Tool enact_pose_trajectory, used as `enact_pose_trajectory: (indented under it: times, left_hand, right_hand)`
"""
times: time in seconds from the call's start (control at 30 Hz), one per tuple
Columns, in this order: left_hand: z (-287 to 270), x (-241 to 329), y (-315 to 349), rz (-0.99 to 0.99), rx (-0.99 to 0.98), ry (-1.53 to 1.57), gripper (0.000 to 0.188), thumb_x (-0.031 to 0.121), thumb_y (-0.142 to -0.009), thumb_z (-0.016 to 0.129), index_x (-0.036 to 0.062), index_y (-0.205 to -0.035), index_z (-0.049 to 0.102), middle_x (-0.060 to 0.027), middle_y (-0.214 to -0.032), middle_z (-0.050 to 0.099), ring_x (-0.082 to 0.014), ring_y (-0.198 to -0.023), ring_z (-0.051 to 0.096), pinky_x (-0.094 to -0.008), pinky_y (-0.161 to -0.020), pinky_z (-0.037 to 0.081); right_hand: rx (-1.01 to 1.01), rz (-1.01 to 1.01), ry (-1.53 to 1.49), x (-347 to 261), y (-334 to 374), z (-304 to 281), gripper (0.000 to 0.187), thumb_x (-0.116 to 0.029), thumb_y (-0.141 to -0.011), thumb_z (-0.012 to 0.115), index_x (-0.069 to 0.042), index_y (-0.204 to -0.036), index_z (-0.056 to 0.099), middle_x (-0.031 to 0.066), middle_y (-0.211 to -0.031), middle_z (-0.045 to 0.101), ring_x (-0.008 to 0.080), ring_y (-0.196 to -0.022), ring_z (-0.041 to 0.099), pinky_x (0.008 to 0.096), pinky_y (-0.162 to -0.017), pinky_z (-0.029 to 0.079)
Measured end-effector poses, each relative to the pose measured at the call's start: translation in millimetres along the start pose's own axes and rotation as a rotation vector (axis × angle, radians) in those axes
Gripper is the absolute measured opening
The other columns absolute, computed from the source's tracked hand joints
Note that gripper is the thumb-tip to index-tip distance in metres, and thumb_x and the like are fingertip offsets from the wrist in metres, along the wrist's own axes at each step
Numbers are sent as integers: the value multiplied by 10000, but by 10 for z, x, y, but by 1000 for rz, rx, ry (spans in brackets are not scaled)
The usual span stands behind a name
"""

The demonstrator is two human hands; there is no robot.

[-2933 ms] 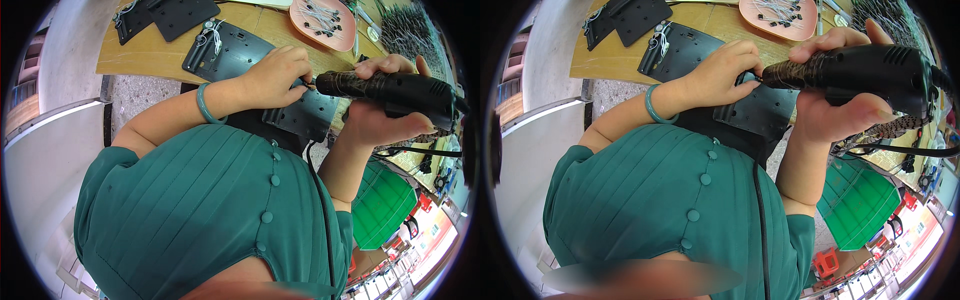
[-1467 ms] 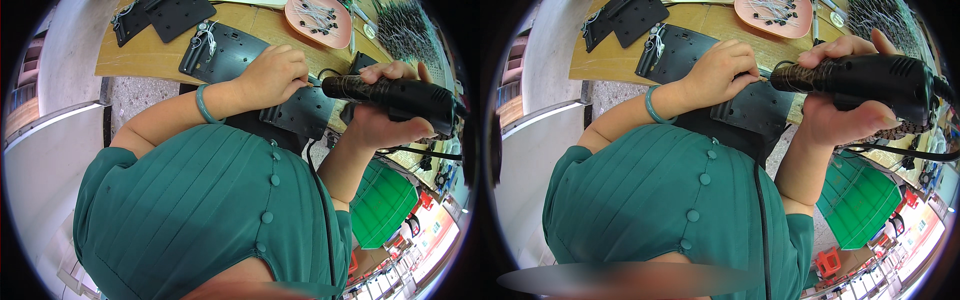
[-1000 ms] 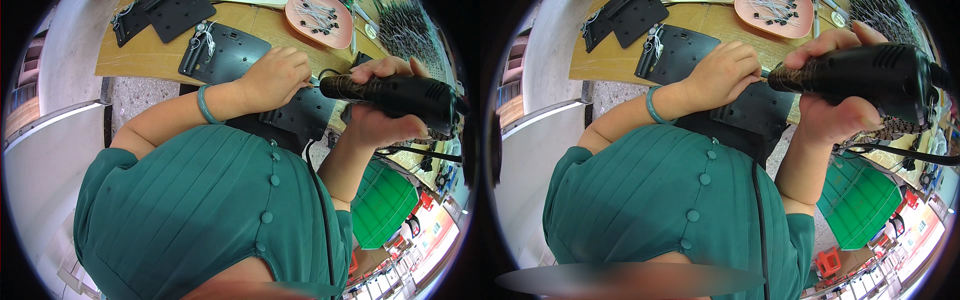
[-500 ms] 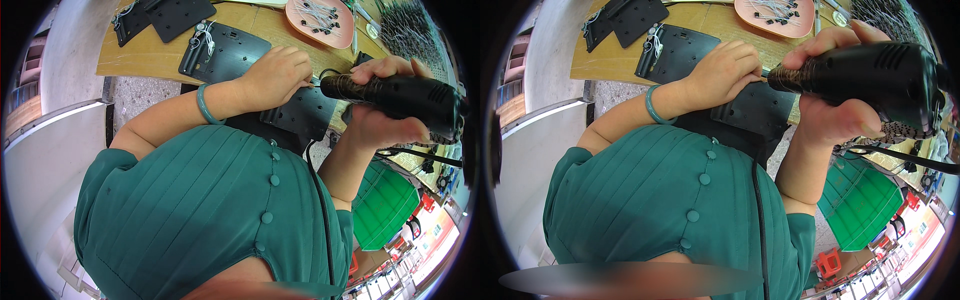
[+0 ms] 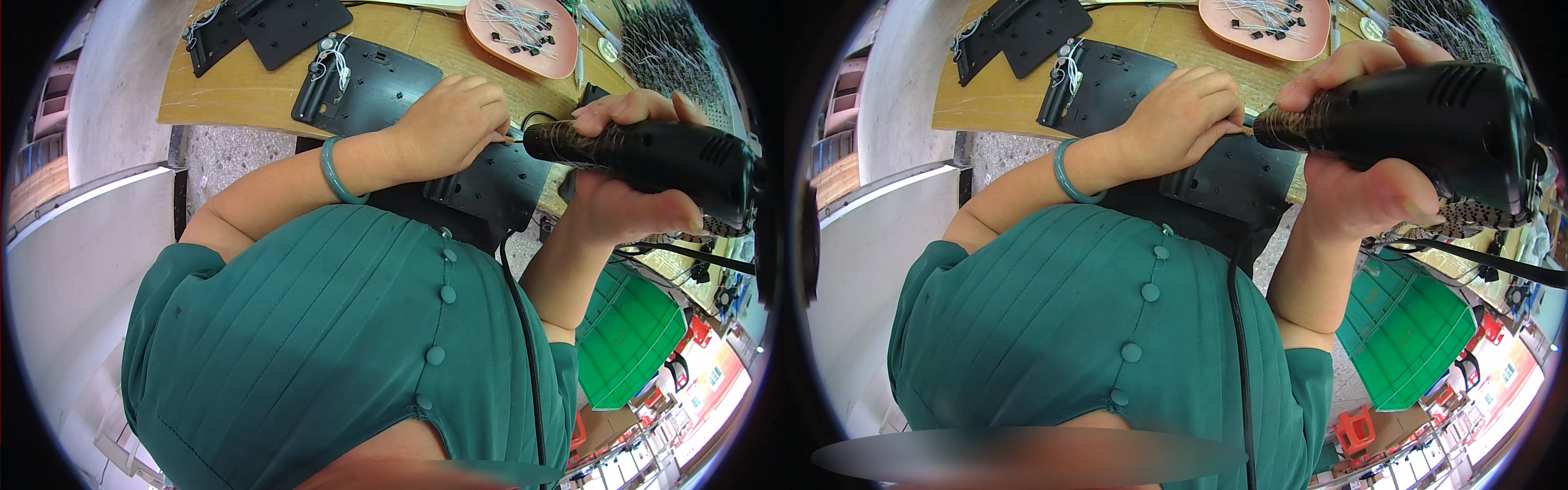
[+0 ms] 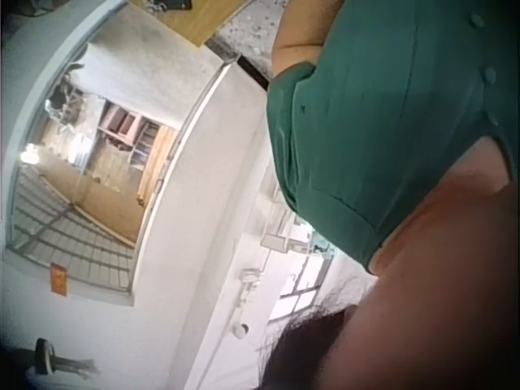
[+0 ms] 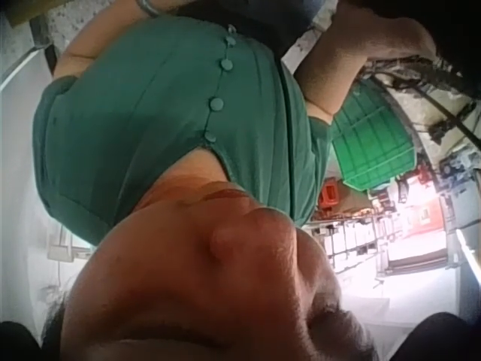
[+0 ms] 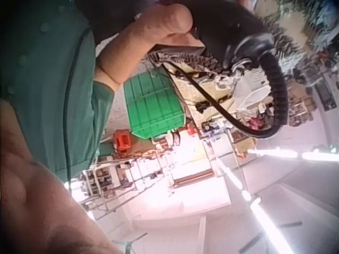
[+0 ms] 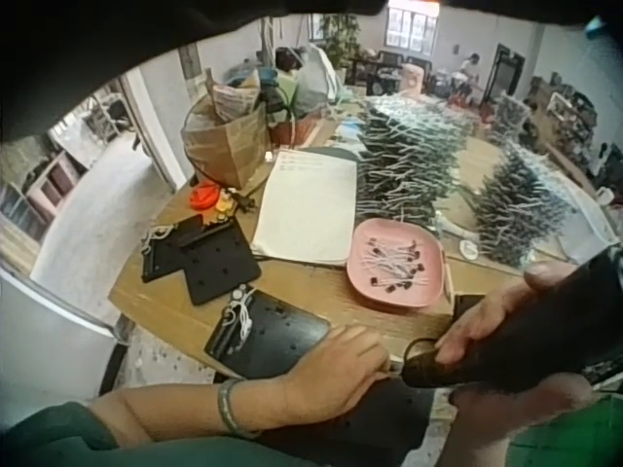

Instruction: The person assembles electronic components into a plastic housing by securing a circuit board and wires with screws using an electric screwdriver, then applying hot glue with a glue gun.

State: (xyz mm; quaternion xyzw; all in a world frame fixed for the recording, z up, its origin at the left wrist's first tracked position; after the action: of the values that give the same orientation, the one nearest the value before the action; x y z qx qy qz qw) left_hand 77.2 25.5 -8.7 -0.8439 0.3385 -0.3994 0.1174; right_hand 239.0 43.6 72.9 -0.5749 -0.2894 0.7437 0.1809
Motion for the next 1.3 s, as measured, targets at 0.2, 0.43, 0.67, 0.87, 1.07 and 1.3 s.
enact_pose_trajectory:
  times: [0.2, 0.43, 0.67, 0.87, 1.07, 1.3]
  left_hand:
    - [10, -11, 1, 4, -11, -6, 97, 107, -812, 649, 65, -839, 566, -67, -861, 523, -280, -875, 528, -384, -794, 408]
    - [-8, -13, 6, 2, -14, 4, 92, 105, -810, 651, 67, -839, 573, -62, -874, 534, -276, -883, 532, -377, -795, 405]
    - [-27, -19, 37, 1, -19, 19, 91, 101, -812, 650, 71, -848, 572, -57, -889, 542, -272, -899, 538, -376, -802, 404]
    - [-26, -10, 15, 32, -15, 3, 99, 97, -806, 659, 76, -843, 570, -53, -899, 545, -263, -898, 539, -373, -793, 399]
    - [-14, 12, -21, 65, 11, -20, 102, 85, -802, 661, 78, -838, 566, -53, -888, 542, -261, -879, 535, -361, -783, 393]
    - [-83, 0, -1, 17, -34, -12, 102, 69, -790, 665, 64, -850, 583, -69, -899, 565, -270, -889, 545, -370, -789, 397]
  right_hand:
    - [-40, 0, -31, -45, -11, 14, 1016, -859, -724, 424, 3, -1261, 424, 156, -841, 555, 254, -619, 578, 360, -581, 524]
    - [36, 54, 137, -55, -18, 35, 1018, -860, -733, 412, 12, -1259, 417, 158, -830, 560, 249, -608, 579, 363, -576, 524]
    - [2, -9, -110, -42, -4, 37, 1018, -859, -734, 417, 14, -1258, 415, 157, -837, 563, 246, -615, 582, 355, -575, 524]
    - [-16, -49, -151, -44, -42, 10, 1013, -858, -739, 412, 17, -1249, 431, 156, -834, 565, 247, -617, 585, 354, -578, 528]
    - [-14, -143, -113, -157, -120, -133, 995, -849, -768, 389, 18, -1254, 436, 175, -848, 585, 261, -613, 593, 389, -581, 535]
    - [302, -212, -171, -642, 10, -609, 927, -831, -772, 443, -23, -1221, 524, 135, -869, 580, 277, -631, 588, 431, -620, 515]
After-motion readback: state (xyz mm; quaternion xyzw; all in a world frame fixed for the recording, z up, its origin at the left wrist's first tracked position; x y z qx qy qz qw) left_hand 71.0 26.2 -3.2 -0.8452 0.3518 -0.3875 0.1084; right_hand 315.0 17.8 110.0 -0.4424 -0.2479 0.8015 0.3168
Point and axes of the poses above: each hand's wrist, its own y-axis away from the middle knuckle, its own z-axis out of the palm, x = y × z, the point moved 2 cm from there along -y, towards the middle knuckle
